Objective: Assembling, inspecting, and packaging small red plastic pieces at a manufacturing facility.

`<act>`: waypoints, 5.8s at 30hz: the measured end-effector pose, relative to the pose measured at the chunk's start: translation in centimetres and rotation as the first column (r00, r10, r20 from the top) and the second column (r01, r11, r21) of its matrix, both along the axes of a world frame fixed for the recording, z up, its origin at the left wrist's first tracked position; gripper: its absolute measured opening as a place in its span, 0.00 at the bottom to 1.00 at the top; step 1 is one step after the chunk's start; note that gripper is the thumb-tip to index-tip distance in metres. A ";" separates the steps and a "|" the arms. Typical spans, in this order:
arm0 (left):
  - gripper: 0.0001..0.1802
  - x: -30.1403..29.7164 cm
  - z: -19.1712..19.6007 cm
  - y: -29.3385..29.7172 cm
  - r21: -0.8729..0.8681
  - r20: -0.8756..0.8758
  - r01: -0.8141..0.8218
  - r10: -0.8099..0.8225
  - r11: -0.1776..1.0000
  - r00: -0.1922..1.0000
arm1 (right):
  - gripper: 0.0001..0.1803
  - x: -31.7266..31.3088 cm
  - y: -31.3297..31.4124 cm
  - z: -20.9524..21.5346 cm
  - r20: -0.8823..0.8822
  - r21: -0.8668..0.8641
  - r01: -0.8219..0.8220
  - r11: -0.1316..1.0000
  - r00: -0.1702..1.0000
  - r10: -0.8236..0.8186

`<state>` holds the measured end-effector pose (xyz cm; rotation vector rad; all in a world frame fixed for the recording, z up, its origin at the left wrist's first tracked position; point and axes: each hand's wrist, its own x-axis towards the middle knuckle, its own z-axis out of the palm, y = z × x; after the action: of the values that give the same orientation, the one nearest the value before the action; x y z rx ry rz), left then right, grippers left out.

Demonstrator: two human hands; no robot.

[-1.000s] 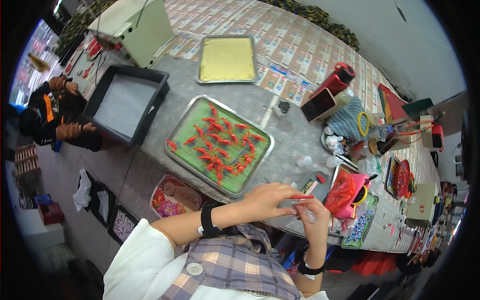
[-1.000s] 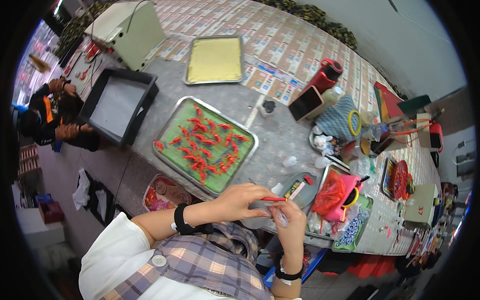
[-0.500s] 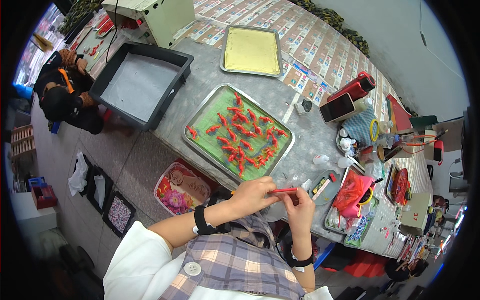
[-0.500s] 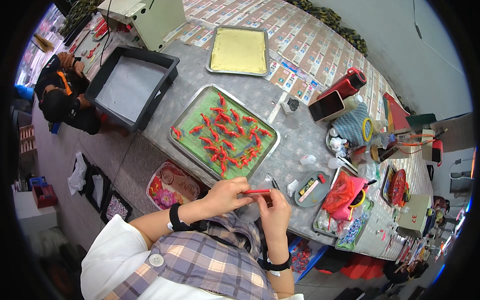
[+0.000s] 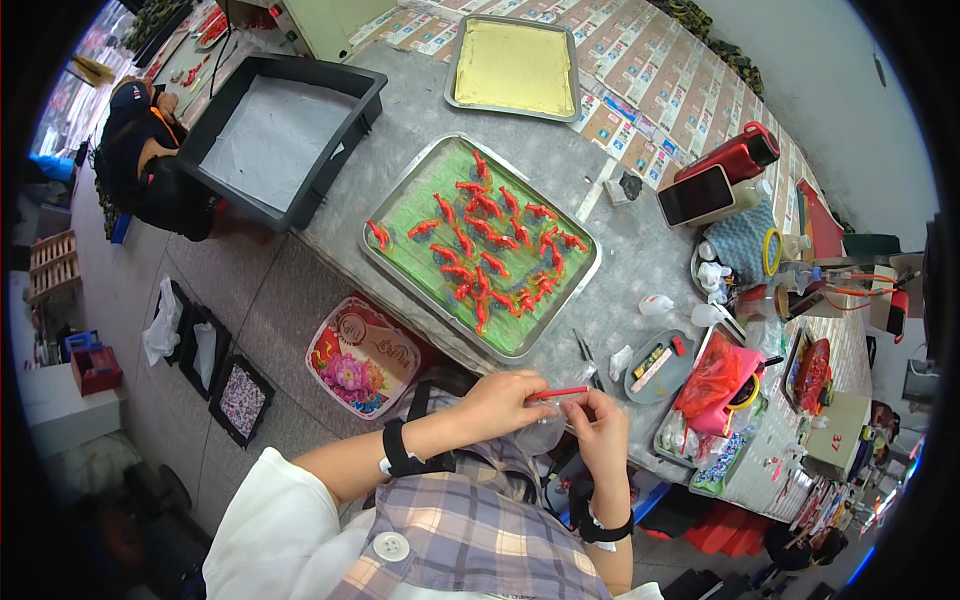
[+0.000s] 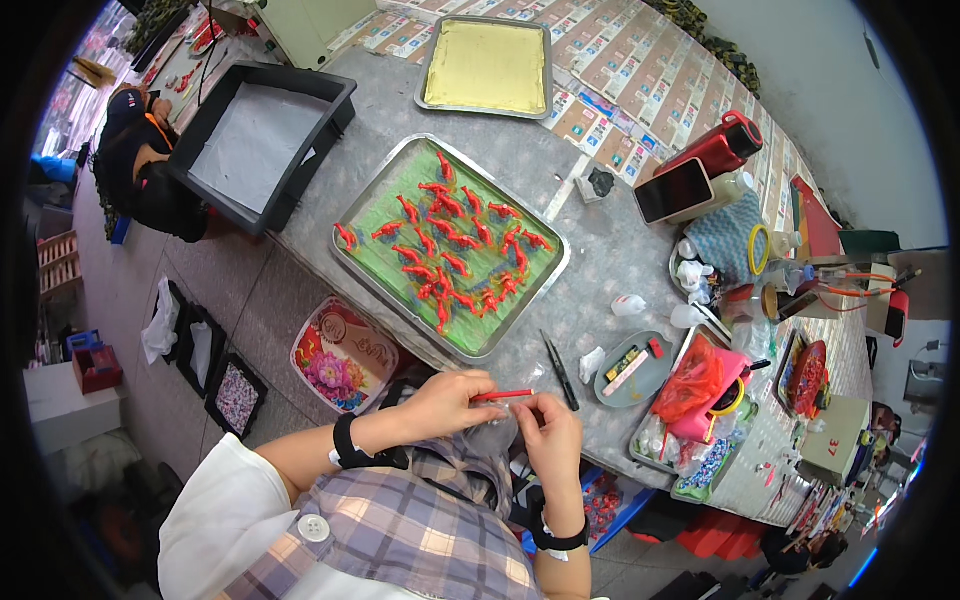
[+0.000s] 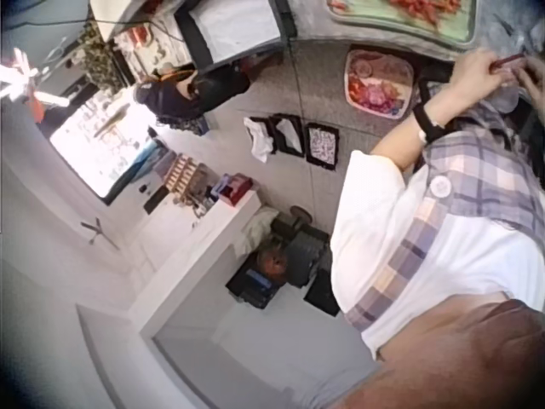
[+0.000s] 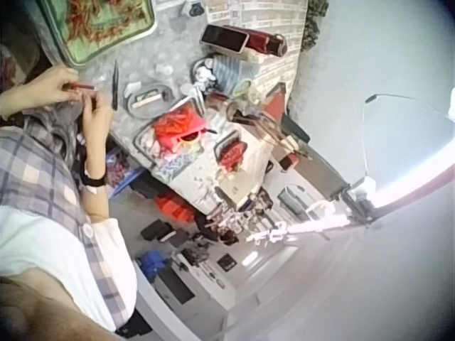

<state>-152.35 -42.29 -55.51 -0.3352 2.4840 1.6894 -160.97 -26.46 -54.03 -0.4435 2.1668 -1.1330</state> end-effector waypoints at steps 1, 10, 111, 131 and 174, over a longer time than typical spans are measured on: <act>0.15 0.1 -0.5 0.1 -0.002 -0.007 0.006 -0.006 1.000 1.000 | 0.06 0.1 0.0 0.0 -0.101 0.041 -0.059 0.997 0.993 0.063; 0.15 1.8 -5.3 0.9 0.164 0.125 -0.069 0.048 0.984 0.991 | 0.04 -2.0 3.2 -2.2 0.682 -0.179 0.563 0.807 0.662 -0.310; 0.09 -0.1 -7.6 0.0 0.432 -0.180 -0.181 0.281 0.883 0.943 | 0.05 -0.7 -1.1 -3.0 -0.702 0.219 -0.232 0.948 0.637 0.318; 0.08 1.5 -10.4 0.3 0.114 -0.318 0.020 0.017 0.993 0.948 | 0.15 -0.2 0.3 -7.1 -0.167 0.297 0.148 0.943 0.981 -0.101; 0.17 2.6 -10.1 -1.6 0.391 0.073 -0.046 0.018 0.919 0.997 | 0.07 -4.4 1.3 -5.4 0.278 -0.398 0.465 0.791 0.883 -0.379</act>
<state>-149.71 -43.85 -65.61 -0.3813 2.0336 2.0927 -165.39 -25.12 -59.41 -0.0263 1.8702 -1.8766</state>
